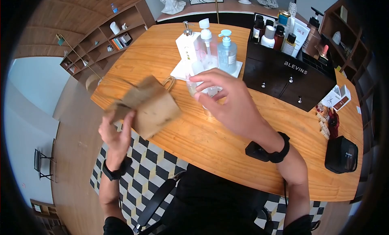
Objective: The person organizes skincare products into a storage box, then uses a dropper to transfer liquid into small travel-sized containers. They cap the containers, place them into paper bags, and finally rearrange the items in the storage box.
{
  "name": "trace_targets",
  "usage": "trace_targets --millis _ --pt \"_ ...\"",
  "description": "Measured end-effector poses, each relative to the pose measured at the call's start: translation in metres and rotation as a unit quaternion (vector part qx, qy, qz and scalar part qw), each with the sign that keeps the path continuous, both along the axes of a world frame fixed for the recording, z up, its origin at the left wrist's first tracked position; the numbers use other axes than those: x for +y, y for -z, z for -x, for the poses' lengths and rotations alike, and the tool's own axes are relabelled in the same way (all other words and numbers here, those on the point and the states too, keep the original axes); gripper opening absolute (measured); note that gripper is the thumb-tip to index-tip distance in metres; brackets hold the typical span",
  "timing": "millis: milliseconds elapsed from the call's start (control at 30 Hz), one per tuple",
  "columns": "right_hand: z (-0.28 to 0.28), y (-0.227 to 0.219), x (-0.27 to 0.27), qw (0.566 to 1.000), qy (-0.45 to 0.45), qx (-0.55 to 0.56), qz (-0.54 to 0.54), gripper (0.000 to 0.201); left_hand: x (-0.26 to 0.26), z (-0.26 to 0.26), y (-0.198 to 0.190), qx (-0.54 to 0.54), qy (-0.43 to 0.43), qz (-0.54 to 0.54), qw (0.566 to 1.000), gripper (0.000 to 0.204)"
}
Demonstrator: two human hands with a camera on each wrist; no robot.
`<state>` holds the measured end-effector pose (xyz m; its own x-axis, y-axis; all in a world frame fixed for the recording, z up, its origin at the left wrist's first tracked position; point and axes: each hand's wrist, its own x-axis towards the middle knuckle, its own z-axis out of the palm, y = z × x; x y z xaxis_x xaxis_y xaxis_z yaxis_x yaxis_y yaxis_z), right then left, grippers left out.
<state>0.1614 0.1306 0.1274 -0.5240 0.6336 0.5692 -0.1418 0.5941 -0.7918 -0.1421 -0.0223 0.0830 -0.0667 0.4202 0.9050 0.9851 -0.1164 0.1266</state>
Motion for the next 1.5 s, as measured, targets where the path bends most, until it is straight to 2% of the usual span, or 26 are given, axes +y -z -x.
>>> trace_targets --millis 33,100,133,200,233,300,333,367,433,500,567,600,667,767,867,967,1100,1167,1367,1467,1500 --pt "-0.004 -0.002 0.003 1.0 0.0 0.002 0.0 0.028 0.008 -0.006 -0.019 -0.089 0.057 0.006 0.994 0.028" --pt "-0.01 -0.007 0.008 0.999 -0.016 -0.02 0.019 0.025 0.008 0.029 -0.027 -0.049 -0.07 0.036 0.996 0.022" --pt "-0.011 -0.01 0.007 1.0 -0.018 -0.017 0.019 0.025 0.013 0.045 -0.03 -0.045 -0.073 0.035 0.996 0.022" --pt "-0.012 -0.012 0.004 0.999 -0.019 -0.049 0.004 0.023 0.03 0.077 -0.03 -0.132 -0.067 0.028 0.989 0.022" --pt "-0.011 -0.011 0.004 0.999 -0.02 -0.046 0.003 0.023 0.039 0.088 -0.027 -0.129 -0.068 0.027 0.989 0.022" --pt "-0.01 -0.009 0.003 0.998 -0.033 -0.05 -0.02 0.021 0.054 0.109 -0.021 -0.129 -0.1 0.034 0.986 0.022" --pt "-0.01 -0.008 0.003 0.998 -0.034 -0.049 -0.021 0.021 0.054 0.12 -0.021 -0.083 -0.182 0.101 0.974 0.021" --pt "-0.01 -0.009 0.003 0.998 -0.035 -0.05 -0.02 0.02 0.059 0.133 -0.016 -0.083 -0.183 0.1 0.975 0.021" --pt "-0.011 -0.009 0.005 0.998 -0.036 -0.05 -0.019 0.02 0.074 0.156 -0.001 -0.196 -0.138 0.13 0.962 0.022" --pt "-0.012 -0.01 0.006 0.998 -0.035 -0.048 -0.022 0.019 0.08 0.175 0.012 -0.203 -0.148 0.128 0.959 0.024" --pt "-0.013 -0.01 0.006 0.998 -0.035 -0.048 -0.021 0.019 0.085 0.19 0.026 -0.225 -0.086 0.096 0.966 0.029" --pt "-0.013 -0.011 0.006 0.998 -0.035 -0.048 -0.019 0.018 0.085 0.194 0.033 -0.225 -0.086 0.097 0.966 0.029" --pt "-0.013 -0.011 0.008 0.998 -0.036 -0.046 -0.02 0.018 0.08 0.2 0.047 -0.302 -0.049 0.128 0.943 0.028" --pt "-0.014 -0.013 0.009 0.998 -0.037 -0.047 -0.016 0.018 0.075 0.205 0.06 -0.326 -0.045 0.18 0.927 0.027" --pt "-0.014 -0.012 0.011 0.998 -0.034 -0.048 -0.015 0.018 0.071 0.219 0.067 -0.372 -0.016 0.174 0.912 0.025" --pt "-0.016 -0.014 0.013 0.998 -0.029 -0.05 -0.023 0.018 0.063 0.223 0.066 -0.371 -0.012 0.185 0.91 0.026" --pt "-0.019 -0.016 0.013 0.997 -0.025 -0.065 -0.023 0.019 0.056 0.2 0.06 -0.377 0.002 0.198 0.905 0.026" --pt "-0.02 -0.017 0.014 0.997 -0.021 -0.065 -0.021 0.019 0.054 0.177 0.055 -0.369 -0.037 0.175 0.912 0.026" --pt "-0.02 -0.018 0.014 0.997 -0.016 -0.073 -0.016 0.02 0.048 0.195 0.075 -0.381 -0.034 0.185 0.905 0.031" --pt "-0.02 -0.017 0.014 0.997 -0.013 -0.077 -0.023 0.02 0.044 0.156 0.062 -0.391 -0.056 0.144 0.907 0.031" --pt "-0.021 -0.017 0.014 0.997 -0.009 -0.077 -0.021 0.02 0.041 0.16 0.066 -0.391 -0.056 0.143 0.907 0.031"
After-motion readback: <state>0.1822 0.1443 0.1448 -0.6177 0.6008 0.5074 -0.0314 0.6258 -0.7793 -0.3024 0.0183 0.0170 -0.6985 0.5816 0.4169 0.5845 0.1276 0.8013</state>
